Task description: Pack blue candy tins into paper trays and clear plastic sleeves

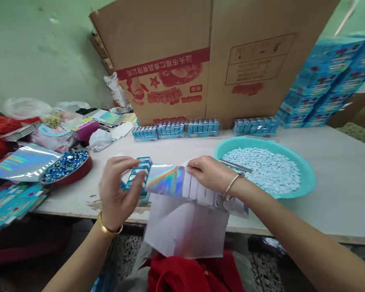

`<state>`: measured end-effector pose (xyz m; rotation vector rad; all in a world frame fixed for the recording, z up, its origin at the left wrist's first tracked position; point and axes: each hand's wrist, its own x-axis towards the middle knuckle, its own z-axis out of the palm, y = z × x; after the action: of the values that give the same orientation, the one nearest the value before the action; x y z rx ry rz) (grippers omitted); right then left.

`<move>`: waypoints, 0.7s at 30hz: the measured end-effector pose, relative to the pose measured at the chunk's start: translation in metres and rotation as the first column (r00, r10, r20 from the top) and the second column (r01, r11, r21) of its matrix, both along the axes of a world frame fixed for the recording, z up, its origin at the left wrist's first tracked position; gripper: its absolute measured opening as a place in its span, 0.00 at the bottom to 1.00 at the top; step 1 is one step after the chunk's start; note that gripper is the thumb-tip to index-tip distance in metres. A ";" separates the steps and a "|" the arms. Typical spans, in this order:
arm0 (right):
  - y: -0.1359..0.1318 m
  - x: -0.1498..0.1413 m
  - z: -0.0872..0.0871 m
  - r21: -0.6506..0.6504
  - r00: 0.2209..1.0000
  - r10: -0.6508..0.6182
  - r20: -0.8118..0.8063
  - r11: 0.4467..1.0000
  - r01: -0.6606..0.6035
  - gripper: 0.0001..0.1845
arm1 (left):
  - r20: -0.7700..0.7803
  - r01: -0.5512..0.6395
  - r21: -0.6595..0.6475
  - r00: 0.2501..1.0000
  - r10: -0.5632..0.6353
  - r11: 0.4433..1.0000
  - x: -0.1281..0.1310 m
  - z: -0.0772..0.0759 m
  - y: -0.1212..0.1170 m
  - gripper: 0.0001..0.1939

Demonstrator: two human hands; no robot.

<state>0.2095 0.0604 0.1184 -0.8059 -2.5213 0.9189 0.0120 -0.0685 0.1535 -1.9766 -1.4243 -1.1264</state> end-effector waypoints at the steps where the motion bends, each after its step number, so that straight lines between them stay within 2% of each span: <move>1: 0.003 -0.003 -0.002 0.014 1.000 0.014 0.020 1.000 -0.014 0.17 | -0.069 0.012 -0.094 0.997 -0.018 0.995 -0.001 -0.004 0.004 0.11; 4: 0.008 -0.015 -0.006 0.019 0.993 0.096 0.064 0.995 -0.097 0.18 | -0.256 -0.015 -0.317 0.964 -0.070 0.948 -0.004 -0.025 0.024 0.11; 8: 0.015 -0.030 -0.013 -0.029 0.978 0.188 0.087 0.982 -0.186 0.20 | -0.358 -0.059 -0.397 0.929 -0.096 0.916 -0.004 -0.060 0.047 0.11; 11: 0.025 -0.036 -0.025 -0.120 0.967 0.239 0.086 0.966 -0.228 0.22 | -0.355 -0.118 -0.381 0.934 -0.027 0.917 -0.004 -0.083 0.051 0.11; 15: 0.042 -0.044 -0.045 -0.320 0.957 0.282 0.072 0.915 -0.246 0.26 | -0.338 -0.134 -0.300 0.941 0.026 0.944 -0.008 -0.106 0.049 0.11; 19: 0.051 -0.055 -0.059 -0.464 0.952 0.303 0.045 0.850 -0.248 0.29 | -0.286 -0.105 -0.246 0.958 0.032 0.964 -0.016 -0.119 0.052 0.10; 21: 0.054 -0.061 -0.064 -0.469 0.954 0.296 0.053 0.850 -0.238 0.28 | -0.257 -0.098 -0.226 0.966 0.037 0.969 -0.020 -0.122 0.054 0.08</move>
<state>0.1485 0.1142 0.0547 -0.6572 -2.5994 1.6545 -0.0077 -0.0140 0.0311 -2.1246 -1.5326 -0.6706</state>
